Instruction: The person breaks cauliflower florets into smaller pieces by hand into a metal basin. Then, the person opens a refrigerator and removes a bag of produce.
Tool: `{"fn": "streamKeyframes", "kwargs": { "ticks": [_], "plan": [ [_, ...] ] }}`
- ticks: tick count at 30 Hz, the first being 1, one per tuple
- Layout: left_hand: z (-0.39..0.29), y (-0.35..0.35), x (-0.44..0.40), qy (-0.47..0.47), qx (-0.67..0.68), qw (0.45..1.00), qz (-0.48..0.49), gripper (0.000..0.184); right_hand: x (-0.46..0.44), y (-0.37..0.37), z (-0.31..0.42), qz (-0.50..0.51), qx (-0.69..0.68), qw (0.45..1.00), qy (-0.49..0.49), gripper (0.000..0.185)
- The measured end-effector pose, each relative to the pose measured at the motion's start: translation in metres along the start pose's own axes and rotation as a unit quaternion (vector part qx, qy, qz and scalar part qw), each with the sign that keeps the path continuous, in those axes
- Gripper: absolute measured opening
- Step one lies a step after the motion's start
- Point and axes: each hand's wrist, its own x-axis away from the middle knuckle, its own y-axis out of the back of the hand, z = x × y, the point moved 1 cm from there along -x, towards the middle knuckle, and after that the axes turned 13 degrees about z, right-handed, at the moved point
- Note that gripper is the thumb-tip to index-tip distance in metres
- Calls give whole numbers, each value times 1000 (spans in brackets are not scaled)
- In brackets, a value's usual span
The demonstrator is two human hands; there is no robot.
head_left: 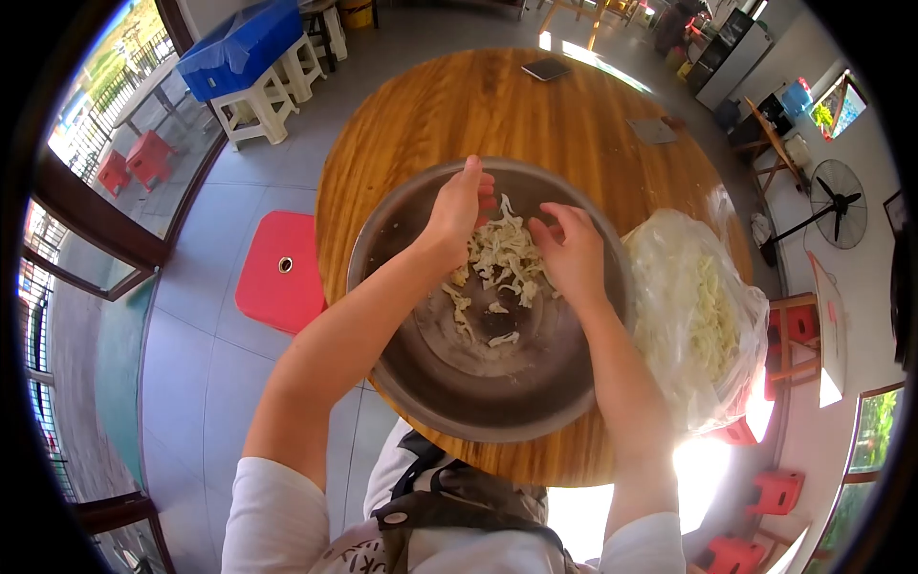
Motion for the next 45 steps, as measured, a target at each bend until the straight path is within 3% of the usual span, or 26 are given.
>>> {"fn": "streamKeyframes", "kwargs": {
  "ticks": [4,9,13,17,20,23,25,27,29,31,34,37,40,43,45],
  "plan": [
    [0,-2,1,-53,-48,997,-2,32,4,-4,-7,50,53,996,-41,27],
    [2,-8,3,-95,-131,987,-15,28,10,-6,-9,152,122,974,-118,32],
    [5,-10,3,-223,-216,950,-19,19,14,-9,-6,177,124,969,-122,34],
    [-11,-39,15,-334,-344,877,-18,19,12,-16,-6,191,136,965,-120,34],
    [-33,-88,29,-373,-345,857,92,19,16,-22,7,182,132,969,-98,34],
    [-50,-164,56,-370,-455,788,188,17,8,-49,5,156,73,984,-54,32],
    [-42,-204,59,-339,-477,742,326,18,14,-53,9,125,-79,988,46,29],
    [-20,-240,58,-308,-506,671,446,21,24,-56,14,100,-222,959,143,27],
    [14,-268,59,-298,-540,593,518,24,40,-53,17,79,-301,933,181,27],
    [53,-282,58,-296,-609,499,541,35,55,-53,18,71,-346,915,195,27],
    [81,-284,68,-359,-727,379,446,39,74,-57,22,76,-385,897,206,28],
    [76,-285,74,-240,-792,287,483,38,92,-61,22,90,-404,886,208,28],
    [66,-276,85,-15,-611,390,689,28,104,-65,18,103,-414,880,209,28],
    [53,-283,94,36,-597,363,714,26,105,-65,20,108,-420,875,214,28],
    [59,-292,81,3,-584,458,671,27,104,-66,22,113,-422,873,219,28]
  ]
}}
